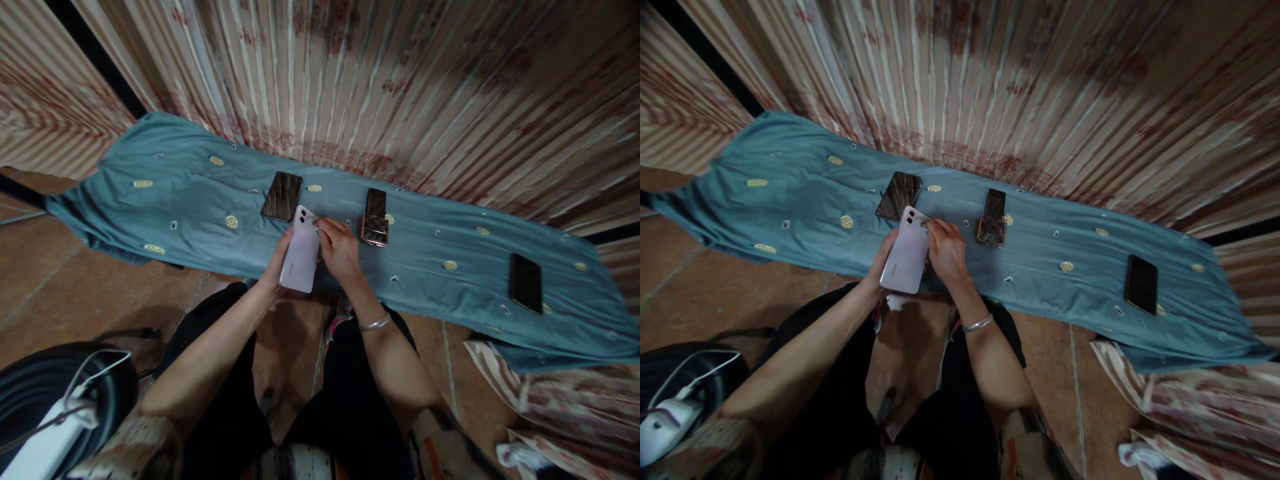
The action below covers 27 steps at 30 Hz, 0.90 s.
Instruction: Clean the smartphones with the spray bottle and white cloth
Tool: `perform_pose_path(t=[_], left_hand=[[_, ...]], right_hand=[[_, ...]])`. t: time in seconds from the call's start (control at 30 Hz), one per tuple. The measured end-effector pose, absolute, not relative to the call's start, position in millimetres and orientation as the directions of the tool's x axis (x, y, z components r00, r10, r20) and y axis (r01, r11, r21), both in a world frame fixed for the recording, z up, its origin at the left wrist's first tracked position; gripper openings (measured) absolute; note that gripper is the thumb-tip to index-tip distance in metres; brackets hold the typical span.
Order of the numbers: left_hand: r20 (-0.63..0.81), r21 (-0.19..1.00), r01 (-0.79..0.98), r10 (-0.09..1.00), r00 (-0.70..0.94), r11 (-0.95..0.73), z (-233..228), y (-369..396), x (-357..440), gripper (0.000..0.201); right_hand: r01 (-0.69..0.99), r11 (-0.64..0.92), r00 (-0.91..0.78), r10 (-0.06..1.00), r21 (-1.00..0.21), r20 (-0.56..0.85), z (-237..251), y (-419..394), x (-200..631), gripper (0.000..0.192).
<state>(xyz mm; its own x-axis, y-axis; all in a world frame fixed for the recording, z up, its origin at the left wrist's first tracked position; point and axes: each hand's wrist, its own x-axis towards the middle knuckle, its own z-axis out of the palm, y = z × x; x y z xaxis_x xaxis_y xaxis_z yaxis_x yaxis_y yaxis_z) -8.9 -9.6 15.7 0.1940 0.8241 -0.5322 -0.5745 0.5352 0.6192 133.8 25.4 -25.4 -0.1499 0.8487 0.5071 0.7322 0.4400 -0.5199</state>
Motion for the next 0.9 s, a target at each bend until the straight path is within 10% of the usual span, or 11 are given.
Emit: perform_pose_path(t=[0.9], left_hand=[[-0.49, 0.611, -0.685, 0.869, 0.065, 0.396, -2, -4, 2, 0.026]], right_hand=[[0.73, 0.511, -0.235, 0.811, -0.453, 0.536, -23, 6, 120, 0.032]])
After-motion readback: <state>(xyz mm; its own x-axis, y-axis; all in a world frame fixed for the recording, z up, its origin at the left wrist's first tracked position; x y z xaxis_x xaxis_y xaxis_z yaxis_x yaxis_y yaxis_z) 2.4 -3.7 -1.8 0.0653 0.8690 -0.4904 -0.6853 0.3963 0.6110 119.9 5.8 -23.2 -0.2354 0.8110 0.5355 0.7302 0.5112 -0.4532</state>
